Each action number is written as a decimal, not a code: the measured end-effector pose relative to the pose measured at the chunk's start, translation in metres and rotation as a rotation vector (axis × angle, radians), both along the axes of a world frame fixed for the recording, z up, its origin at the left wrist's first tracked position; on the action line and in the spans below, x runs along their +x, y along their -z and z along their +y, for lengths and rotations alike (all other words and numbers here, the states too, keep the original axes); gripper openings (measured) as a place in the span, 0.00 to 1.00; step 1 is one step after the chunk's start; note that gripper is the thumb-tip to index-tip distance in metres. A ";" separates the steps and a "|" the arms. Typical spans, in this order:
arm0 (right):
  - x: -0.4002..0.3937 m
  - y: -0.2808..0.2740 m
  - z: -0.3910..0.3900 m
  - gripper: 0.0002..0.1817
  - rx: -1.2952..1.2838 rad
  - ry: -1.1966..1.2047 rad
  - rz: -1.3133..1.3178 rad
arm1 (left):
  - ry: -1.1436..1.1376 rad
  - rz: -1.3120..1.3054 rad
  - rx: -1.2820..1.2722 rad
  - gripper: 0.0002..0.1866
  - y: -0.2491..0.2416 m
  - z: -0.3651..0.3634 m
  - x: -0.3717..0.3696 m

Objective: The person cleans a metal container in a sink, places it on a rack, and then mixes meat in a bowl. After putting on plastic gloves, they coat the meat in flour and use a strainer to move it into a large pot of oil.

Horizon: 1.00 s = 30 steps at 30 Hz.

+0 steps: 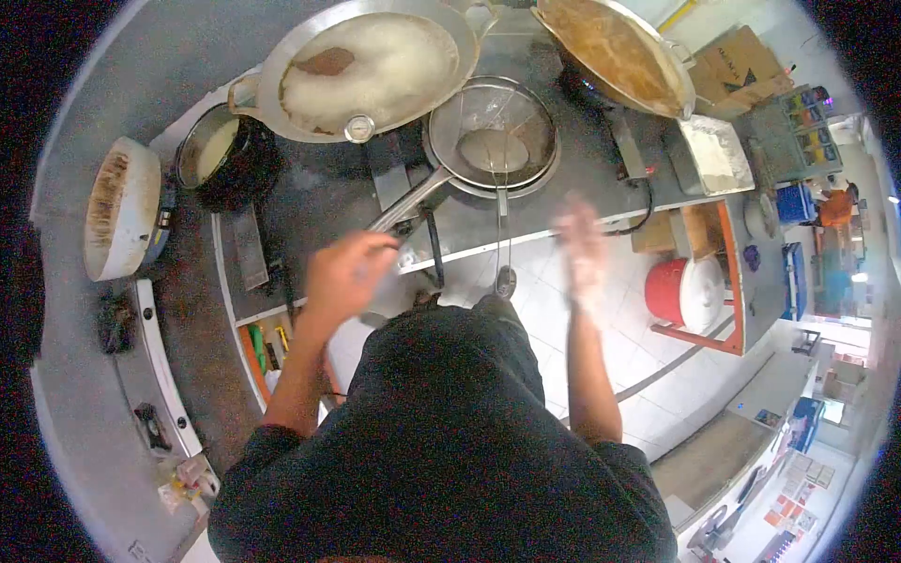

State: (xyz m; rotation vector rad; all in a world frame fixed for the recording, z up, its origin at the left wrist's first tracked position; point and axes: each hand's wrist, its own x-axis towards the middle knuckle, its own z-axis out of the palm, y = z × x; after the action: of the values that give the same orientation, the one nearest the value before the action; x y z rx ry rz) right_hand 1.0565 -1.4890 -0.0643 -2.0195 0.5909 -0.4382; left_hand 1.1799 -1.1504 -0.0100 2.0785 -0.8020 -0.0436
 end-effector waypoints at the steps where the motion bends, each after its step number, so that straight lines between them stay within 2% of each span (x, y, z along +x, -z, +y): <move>1: -0.008 0.059 -0.010 0.43 -0.161 -0.037 0.317 | -0.168 -0.013 0.105 0.13 -0.007 0.013 0.008; 2: -0.007 0.066 0.018 0.51 -0.171 -0.059 0.591 | -0.221 -0.020 0.194 0.15 -0.004 0.026 0.019; 4: -0.011 0.107 0.057 0.55 -0.533 -0.142 0.505 | -0.351 -0.026 0.372 0.19 0.009 0.048 0.040; 7: 0.010 0.138 0.050 0.46 -0.461 -0.152 0.579 | -0.073 0.406 0.687 0.25 0.060 0.069 0.056; 8: 0.016 0.137 0.036 0.43 -0.520 -0.132 0.706 | -0.042 0.479 0.604 0.25 0.078 0.072 0.052; 10: 0.014 0.162 -0.018 0.39 -0.585 -0.106 0.596 | 0.038 0.608 0.431 0.26 0.115 0.070 0.036; 12: 0.010 0.117 -0.035 0.34 -0.669 -0.280 0.478 | 0.150 0.662 0.395 0.27 0.136 0.063 0.024; 13: 0.007 0.116 -0.043 0.33 -0.679 -0.308 0.154 | 0.201 0.688 0.372 0.28 0.143 0.060 0.017; 16: -0.006 0.048 -0.014 0.31 -0.285 -0.166 0.384 | 0.103 0.669 0.060 0.29 0.154 0.058 -0.003; 18: -0.008 0.074 -0.048 0.32 -0.239 -0.210 0.073 | 0.081 0.594 0.150 0.28 0.162 0.057 -0.003; 20: 0.046 0.067 -0.088 0.34 -0.097 -0.305 -0.126 | 0.019 0.554 0.157 0.27 0.162 0.060 -0.006; 22: 0.122 -0.025 -0.084 0.35 -0.461 -0.415 0.095 | -0.068 0.549 0.112 0.25 0.156 0.062 -0.008; 23: 0.161 -0.066 -0.075 0.36 -0.478 -0.455 0.163 | -0.125 0.513 0.054 0.24 0.172 0.062 -0.015; 24: 0.198 -0.086 -0.068 0.35 -0.697 -0.443 0.147 | -0.207 0.597 0.017 0.24 0.154 0.059 -0.016; 26: 0.267 -0.116 -0.073 0.29 -0.758 -0.455 0.387 | -0.314 0.674 -0.005 0.25 0.135 0.054 -0.019; 27: 0.300 -0.109 -0.082 0.26 -0.788 -0.454 0.287 | -0.335 0.661 0.014 0.25 0.134 0.054 -0.022; 29: 0.375 -0.055 -0.136 0.27 -1.108 -0.640 0.260 | -0.388 0.712 0.018 0.27 0.128 0.052 -0.026; 30: 0.412 -0.029 -0.162 0.28 -1.267 -0.720 0.219 | -0.368 0.558 0.032 0.27 0.142 0.056 -0.030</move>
State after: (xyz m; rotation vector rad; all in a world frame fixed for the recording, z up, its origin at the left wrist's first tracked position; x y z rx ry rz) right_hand 1.4680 -1.6514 -0.0351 -3.2831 -0.4947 -0.1119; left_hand 1.1498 -1.0944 -0.1515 2.0630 -0.0798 -0.4158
